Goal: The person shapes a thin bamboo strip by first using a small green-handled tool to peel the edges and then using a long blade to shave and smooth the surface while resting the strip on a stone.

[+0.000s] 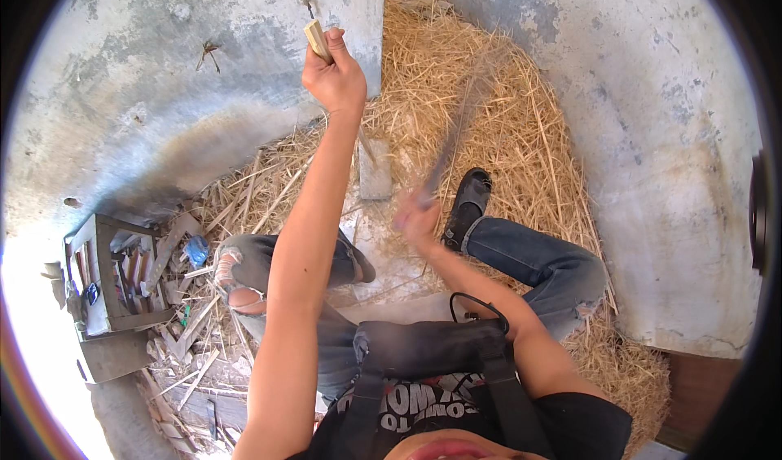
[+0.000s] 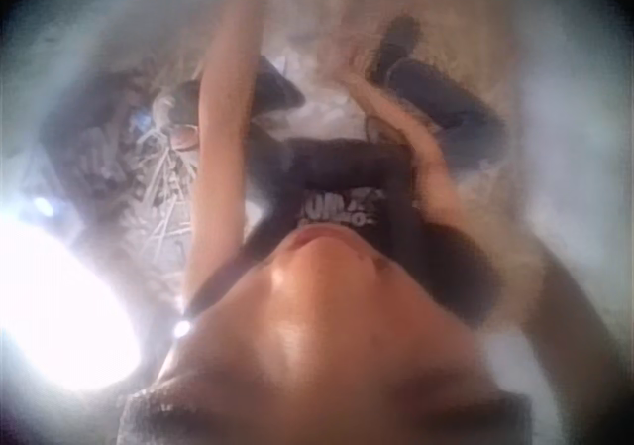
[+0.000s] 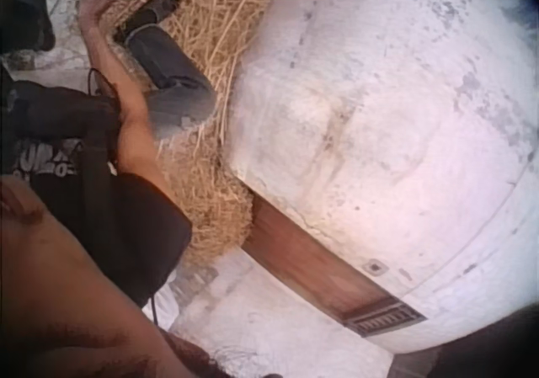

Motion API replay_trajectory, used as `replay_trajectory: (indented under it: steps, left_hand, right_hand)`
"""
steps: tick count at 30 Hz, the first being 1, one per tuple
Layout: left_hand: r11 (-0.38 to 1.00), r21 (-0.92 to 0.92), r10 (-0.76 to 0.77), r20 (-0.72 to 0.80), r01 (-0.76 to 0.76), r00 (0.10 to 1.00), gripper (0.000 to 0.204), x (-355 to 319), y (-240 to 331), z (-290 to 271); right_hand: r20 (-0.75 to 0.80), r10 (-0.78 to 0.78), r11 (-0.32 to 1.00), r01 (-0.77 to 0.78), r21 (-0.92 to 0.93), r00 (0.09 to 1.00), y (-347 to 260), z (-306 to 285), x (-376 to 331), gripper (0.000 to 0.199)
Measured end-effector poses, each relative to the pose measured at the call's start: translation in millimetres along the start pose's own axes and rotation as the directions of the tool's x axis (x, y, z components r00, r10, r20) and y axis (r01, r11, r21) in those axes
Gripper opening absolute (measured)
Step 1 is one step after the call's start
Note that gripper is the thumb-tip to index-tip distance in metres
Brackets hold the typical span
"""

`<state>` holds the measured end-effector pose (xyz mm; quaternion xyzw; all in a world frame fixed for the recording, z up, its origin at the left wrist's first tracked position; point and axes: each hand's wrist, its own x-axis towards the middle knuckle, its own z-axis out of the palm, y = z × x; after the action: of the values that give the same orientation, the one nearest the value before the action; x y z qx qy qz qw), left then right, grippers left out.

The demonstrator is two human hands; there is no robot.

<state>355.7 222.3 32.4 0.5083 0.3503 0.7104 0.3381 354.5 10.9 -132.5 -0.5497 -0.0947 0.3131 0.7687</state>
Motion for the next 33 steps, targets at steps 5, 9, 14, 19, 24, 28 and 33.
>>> replay_trajectory:
  steps: [5,9,14,19,24,28,33]
  left_hand:
    - [0.989,0.071,0.132,-0.053,-0.128,0.990,0.038,9,-3,-13]
    - [0.995,0.052,0.083,-0.038,-0.081,0.996,0.047,14,-9,-20]
    - [0.996,-0.086,-0.013,0.012,0.014,1.000,0.053,13,-10,-18]
    - [0.996,-0.089,0.023,0.040,-0.019,0.999,0.058,10,-6,-24]
    - [0.983,-0.173,-0.039,0.136,0.063,0.990,0.059,10,-11,-32]
    - [0.983,-0.180,-0.019,0.131,0.042,0.991,0.058,12,-15,-29]
    - [0.991,-0.134,0.021,0.091,-0.009,0.996,0.057,11,-12,-28]
  right_hand:
    - [-0.036,0.732,0.671,-0.729,-0.137,0.681,53,-66,3,0.027]
    - [0.110,0.257,0.947,-0.228,-0.226,0.960,-39,-37,69,0.029]
    - [0.171,-0.262,0.965,0.255,0.060,0.950,-52,-15,62,0.033]
    - [-0.068,0.590,0.709,-0.557,-0.434,0.804,50,-48,-6,0.021]
    - [0.290,0.170,0.875,-0.008,-0.484,0.942,-23,-20,39,0.025]
    - [0.224,-0.116,0.981,0.147,-0.128,0.968,-67,7,64,0.029]
    - [-0.016,0.204,0.777,-0.172,-0.606,0.979,39,-49,-5,0.032]
